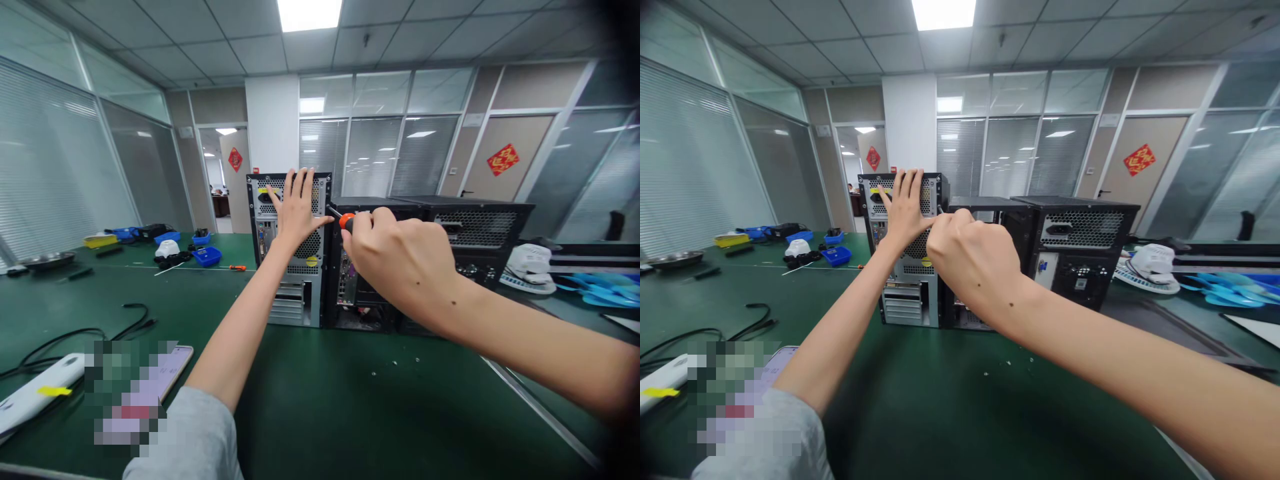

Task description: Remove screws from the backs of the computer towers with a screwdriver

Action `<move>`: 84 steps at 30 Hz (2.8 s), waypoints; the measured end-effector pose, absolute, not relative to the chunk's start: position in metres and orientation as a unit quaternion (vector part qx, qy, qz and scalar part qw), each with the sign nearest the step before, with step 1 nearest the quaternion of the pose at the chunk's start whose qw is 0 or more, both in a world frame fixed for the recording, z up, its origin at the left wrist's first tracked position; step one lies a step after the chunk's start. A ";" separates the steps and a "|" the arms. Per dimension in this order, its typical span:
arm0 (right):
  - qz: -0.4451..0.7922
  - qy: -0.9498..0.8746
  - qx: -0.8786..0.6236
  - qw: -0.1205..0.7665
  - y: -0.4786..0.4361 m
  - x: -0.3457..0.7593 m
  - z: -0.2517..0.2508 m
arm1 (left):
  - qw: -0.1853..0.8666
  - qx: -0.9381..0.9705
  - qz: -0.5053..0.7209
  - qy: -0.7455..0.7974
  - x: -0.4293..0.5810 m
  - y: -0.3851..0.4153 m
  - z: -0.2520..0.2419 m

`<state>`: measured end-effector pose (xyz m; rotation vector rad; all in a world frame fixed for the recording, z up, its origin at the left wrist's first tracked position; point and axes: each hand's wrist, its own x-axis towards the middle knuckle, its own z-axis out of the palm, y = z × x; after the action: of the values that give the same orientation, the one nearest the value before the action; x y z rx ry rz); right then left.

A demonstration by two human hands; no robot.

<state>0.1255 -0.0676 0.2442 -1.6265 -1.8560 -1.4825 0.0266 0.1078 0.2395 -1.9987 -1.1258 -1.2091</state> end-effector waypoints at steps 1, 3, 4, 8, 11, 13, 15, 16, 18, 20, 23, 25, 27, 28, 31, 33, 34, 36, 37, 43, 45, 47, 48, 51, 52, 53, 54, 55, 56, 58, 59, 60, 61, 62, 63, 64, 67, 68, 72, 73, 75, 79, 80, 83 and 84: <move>-0.509 -0.635 -0.565 0.132 -0.067 0.125 0.244 | 0.273 -0.741 -0.448 -0.419 0.027 0.108 0.239; -0.509 -0.631 -0.570 0.131 -0.067 0.126 0.242 | 0.274 -0.740 -0.448 -0.420 0.026 0.108 0.239; -0.509 -0.633 -0.569 0.128 -0.067 0.126 0.242 | 0.275 -0.740 -0.447 -0.420 0.026 0.108 0.239; -0.498 -0.651 -0.567 0.084 -0.072 0.129 0.240 | 0.274 -0.741 -0.449 -0.417 0.026 0.108 0.239; -0.496 -0.654 -0.569 0.050 -0.074 0.131 0.239 | 0.269 -0.745 -0.448 -0.416 0.027 0.108 0.239; -0.502 -0.662 -0.556 0.037 -0.075 0.131 0.240 | 0.264 -0.746 -0.447 -0.417 0.027 0.107 0.240; -0.504 -0.669 -0.545 0.025 -0.075 0.129 0.242 | 0.261 -0.747 -0.447 -0.418 0.027 0.106 0.240; -0.503 -0.671 -0.544 0.020 -0.075 0.128 0.243 | 0.258 -0.747 -0.447 -0.419 0.027 0.106 0.240; -0.494 -0.674 -0.549 0.013 -0.076 0.124 0.247 | 0.253 -0.748 -0.448 -0.418 0.028 0.106 0.241; -0.475 -0.682 -0.557 0.011 -0.078 0.119 0.252 | 0.249 -0.749 -0.451 -0.416 0.028 0.106 0.241; -0.450 -0.690 -0.566 0.020 -0.079 0.115 0.259 | 0.249 -0.747 -0.457 -0.414 0.028 0.107 0.240; -0.434 -0.692 -0.576 0.034 -0.079 0.115 0.262 | 0.250 -0.745 -0.458 -0.415 0.028 0.108 0.240; -0.414 -0.691 -0.590 0.054 -0.078 0.116 0.264 | 0.248 -0.746 -0.457 -0.415 0.028 0.108 0.240; -0.405 -0.691 -0.595 0.068 -0.077 0.117 0.264 | 0.247 -0.747 -0.456 -0.415 0.028 0.108 0.240; -0.390 -0.686 -0.602 0.118 -0.074 0.120 0.265 | 0.250 -0.748 -0.454 -0.415 0.028 0.107 0.240; -0.390 -0.679 -0.606 0.141 -0.072 0.123 0.264 | 0.254 -0.745 -0.454 -0.417 0.028 0.106 0.240; -0.393 -0.674 -0.608 0.146 -0.071 0.123 0.264 | 0.255 -0.745 -0.453 -0.418 0.028 0.106 0.240; -0.399 -0.667 -0.613 0.144 -0.071 0.125 0.263 | 0.253 -0.747 -0.451 -0.418 0.028 0.104 0.241; -0.400 -0.665 -0.615 0.139 -0.071 0.125 0.262 | 0.251 -0.748 -0.449 -0.418 0.028 0.104 0.241; -0.376 -0.674 -0.624 0.122 -0.072 0.127 0.258 | 0.239 -0.757 -0.443 -0.417 0.027 0.100 0.242; -0.364 -0.676 -0.628 0.129 -0.071 0.128 0.257 | 0.238 -0.757 -0.445 -0.415 0.026 0.101 0.242; -0.346 -0.677 -0.635 0.135 -0.071 0.127 0.258 | 0.245 -0.751 -0.451 -0.416 0.027 0.102 0.241; -0.334 -0.678 -0.641 0.135 -0.072 0.126 0.259 | 0.250 -0.748 -0.453 -0.417 0.027 0.103 0.241; -0.295 -0.677 -0.662 0.125 -0.074 0.124 0.264 | 0.259 -0.742 -0.453 -0.420 0.027 0.105 0.240; -0.282 -0.680 -0.666 0.121 -0.075 0.124 0.266 | 0.259 -0.743 -0.453 -0.420 0.027 0.105 0.240; -0.270 -0.684 -0.668 0.119 -0.075 0.125 0.267 | 0.258 -0.743 -0.453 -0.419 0.027 0.105 0.240; -0.257 -0.690 -0.666 0.119 -0.076 0.126 0.268 | 0.257 -0.744 -0.454 -0.417 0.027 0.106 0.240; -0.242 -0.696 -0.664 0.123 -0.075 0.127 0.269 | 0.256 -0.745 -0.454 -0.416 0.027 0.106 0.240; -0.226 -0.702 -0.662 0.131 -0.074 0.129 0.269 | 0.256 -0.746 -0.455 -0.414 0.027 0.105 0.240; -0.179 -0.709 -0.663 0.161 -0.071 0.135 0.268 | 0.256 -0.745 -0.455 -0.414 0.027 0.105 0.240; -0.146 -0.709 -0.666 0.180 -0.069 0.138 0.267 | 0.257 -0.745 -0.455 -0.415 0.027 0.105 0.240; -0.105 -0.707 -0.671 0.199 -0.067 0.140 0.266 | 0.257 -0.745 -0.454 -0.416 0.027 0.105 0.240; -0.062 -0.703 -0.674 0.217 -0.065 0.142 0.266 | 0.258 -0.745 -0.453 -0.418 0.027 0.104 0.240; -0.020 -0.698 -0.676 0.234 -0.064 0.143 0.265 | 0.258 -0.744 -0.451 -0.419 0.027 0.104 0.240; 0.018 -0.692 -0.677 0.251 -0.062 0.144 0.265 | 0.259 -0.744 -0.450 -0.420 0.027 0.104 0.240; 0.052 -0.683 -0.678 0.267 -0.061 0.144 0.265 | 0.258 -0.745 -0.450 -0.420 0.026 0.104 0.240; 0.142 -0.647 -0.682 0.311 -0.059 0.141 0.266 | 0.252 -0.748 -0.453 -0.415 0.026 0.104 0.240; 0.172 -0.636 -0.678 0.325 -0.059 0.140 0.267 | 0.249 -0.749 -0.453 -0.414 0.026 0.103 0.241; 0.282 -0.607 -0.639 0.379 -0.061 0.137 0.270 | 0.239 -0.754 -0.450 -0.414 0.026 0.102 0.241; 0.302 -0.600 -0.631 0.389 -0.062 0.137 0.271 | 0.238 -0.755 -0.450 -0.415 0.026 0.102 0.241; 0.334 -0.592 -0.613 0.403 -0.063 0.137 0.271 | 0.238 -0.754 -0.451 -0.415 0.027 0.102 0.241; 0.384 -0.590 -0.580 0.410 -0.065 0.135 0.272 | 0.243 -0.750 -0.453 -0.416 0.027 0.104 0.241; 0.397 -0.587 -0.578 0.405 -0.066 0.135 0.273 | 0.246 -0.749 -0.453 -0.417 0.027 0.104 0.241; 0.444 -0.582 -0.546 0.407 -0.069 0.131 0.273 | 0.254 -0.745 -0.455 -0.417 0.027 0.105 0.241; 0.462 -0.580 -0.525 0.418 -0.069 0.130 0.272 | 0.255 -0.745 -0.455 -0.416 0.027 0.105 0.241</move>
<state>0.1299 -0.0694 0.2718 -1.3175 -1.4545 1.1594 0.0266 0.1049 0.2405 -2.0221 -1.1282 -1.2367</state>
